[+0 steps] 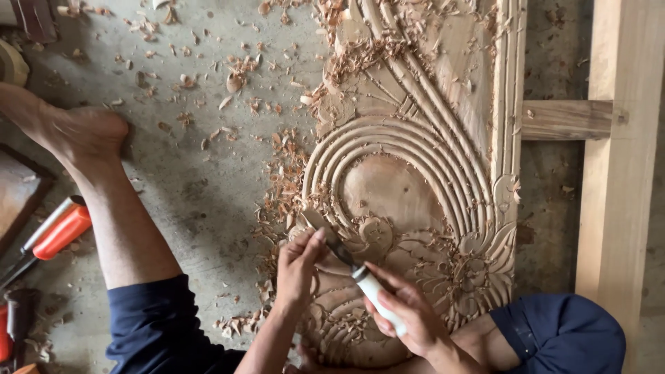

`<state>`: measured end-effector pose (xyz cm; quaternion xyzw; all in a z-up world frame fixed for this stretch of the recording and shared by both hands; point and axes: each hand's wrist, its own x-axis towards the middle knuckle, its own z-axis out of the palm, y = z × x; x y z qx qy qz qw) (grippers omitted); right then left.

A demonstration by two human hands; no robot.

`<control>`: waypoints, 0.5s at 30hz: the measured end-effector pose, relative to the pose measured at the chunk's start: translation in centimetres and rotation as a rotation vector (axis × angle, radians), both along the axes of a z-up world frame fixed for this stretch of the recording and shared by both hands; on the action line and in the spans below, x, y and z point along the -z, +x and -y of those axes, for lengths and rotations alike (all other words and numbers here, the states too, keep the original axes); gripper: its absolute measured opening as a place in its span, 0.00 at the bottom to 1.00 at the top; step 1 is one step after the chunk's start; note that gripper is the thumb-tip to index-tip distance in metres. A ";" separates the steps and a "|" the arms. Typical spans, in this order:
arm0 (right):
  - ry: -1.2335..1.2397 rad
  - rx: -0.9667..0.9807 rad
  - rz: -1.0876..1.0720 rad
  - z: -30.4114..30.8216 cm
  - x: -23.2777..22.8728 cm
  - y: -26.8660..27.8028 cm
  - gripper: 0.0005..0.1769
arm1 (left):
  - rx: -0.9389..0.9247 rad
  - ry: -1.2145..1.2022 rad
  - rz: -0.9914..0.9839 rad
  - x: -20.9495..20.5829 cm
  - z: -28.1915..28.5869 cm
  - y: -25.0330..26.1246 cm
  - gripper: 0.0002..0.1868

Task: The person carves intricate floral and curved patterns into a wooden headboard using a chisel, occasionally clearing away wood shavings by hand.

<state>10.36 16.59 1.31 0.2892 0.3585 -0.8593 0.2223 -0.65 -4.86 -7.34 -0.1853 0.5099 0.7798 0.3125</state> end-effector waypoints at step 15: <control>-0.003 -0.143 0.264 -4.9 0.5 1.4 0.33 | 0.472 -0.421 0.209 -7.0 -0.8 -4.0 0.10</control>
